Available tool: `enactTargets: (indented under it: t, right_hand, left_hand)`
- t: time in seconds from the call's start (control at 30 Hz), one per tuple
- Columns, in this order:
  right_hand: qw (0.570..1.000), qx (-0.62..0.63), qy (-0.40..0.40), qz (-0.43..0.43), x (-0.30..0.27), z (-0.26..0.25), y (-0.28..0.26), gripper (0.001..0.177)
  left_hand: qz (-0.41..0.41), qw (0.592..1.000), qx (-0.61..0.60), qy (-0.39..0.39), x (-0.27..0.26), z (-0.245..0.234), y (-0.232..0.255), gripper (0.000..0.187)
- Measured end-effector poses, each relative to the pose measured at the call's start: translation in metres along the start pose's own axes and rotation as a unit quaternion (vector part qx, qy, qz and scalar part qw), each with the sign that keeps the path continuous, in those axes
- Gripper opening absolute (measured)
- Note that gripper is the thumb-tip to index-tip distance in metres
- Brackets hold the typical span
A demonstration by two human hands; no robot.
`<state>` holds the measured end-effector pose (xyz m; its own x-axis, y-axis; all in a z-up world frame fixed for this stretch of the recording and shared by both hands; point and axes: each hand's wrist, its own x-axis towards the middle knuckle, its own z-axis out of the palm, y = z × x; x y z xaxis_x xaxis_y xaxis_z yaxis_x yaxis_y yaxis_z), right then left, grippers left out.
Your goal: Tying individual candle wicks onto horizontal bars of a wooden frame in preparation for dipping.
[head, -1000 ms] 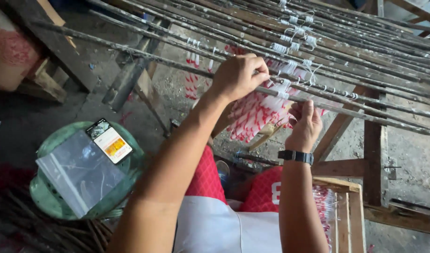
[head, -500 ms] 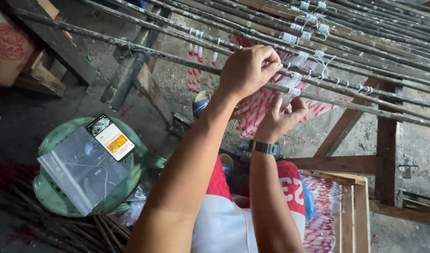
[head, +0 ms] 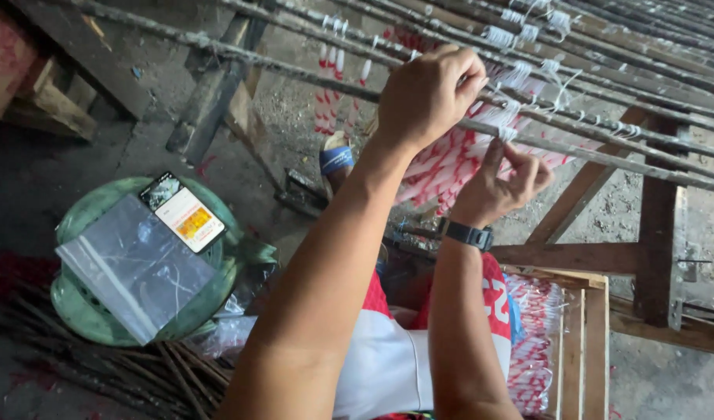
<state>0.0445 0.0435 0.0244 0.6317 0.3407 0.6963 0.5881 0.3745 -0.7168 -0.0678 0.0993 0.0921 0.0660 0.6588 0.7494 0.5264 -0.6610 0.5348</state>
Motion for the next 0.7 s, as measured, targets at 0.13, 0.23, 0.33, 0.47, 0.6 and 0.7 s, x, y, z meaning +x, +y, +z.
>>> enactTargets:
  t: [0.13, 0.23, 0.33, 0.47, 0.6, 0.7]
  right_hand:
    - [0.989, -0.071, -0.030, -0.127, 0.011, -0.008, -0.020, 0.019]
    - [0.979, -0.079, -0.058, -0.180, 0.018, -0.011, -0.038, 0.020]
    - [0.957, -0.169, -0.063, -0.225, 0.025, -0.014, -0.019, 0.022]
    - [0.943, -0.227, -0.113, -0.216, 0.037, -0.019, -0.021, 0.013]
    - [0.918, -0.252, -0.202, -0.229, 0.050, -0.025, -0.023, 0.006]
    - [0.914, -0.231, -0.242, -0.230, 0.056, -0.028, -0.020, 0.006]
  left_hand:
    - [-0.011, 1.000, -0.024, -0.006, 0.001, -0.005, 0.002, 0.012]
    - [0.012, 0.999, -0.029, 0.016, 0.001, -0.003, 0.001, 0.017]
    - [0.002, 1.000, -0.030, -0.010, -0.001, -0.004, 0.001, 0.017]
    - [0.009, 0.999, -0.046, -0.003, -0.001, -0.004, 0.002, 0.016]
    - [-0.005, 0.998, -0.053, -0.014, 0.001, -0.004, 0.001, 0.017]
    - [-0.008, 0.998, -0.057, -0.020, 0.001, -0.005, 0.000, 0.016]
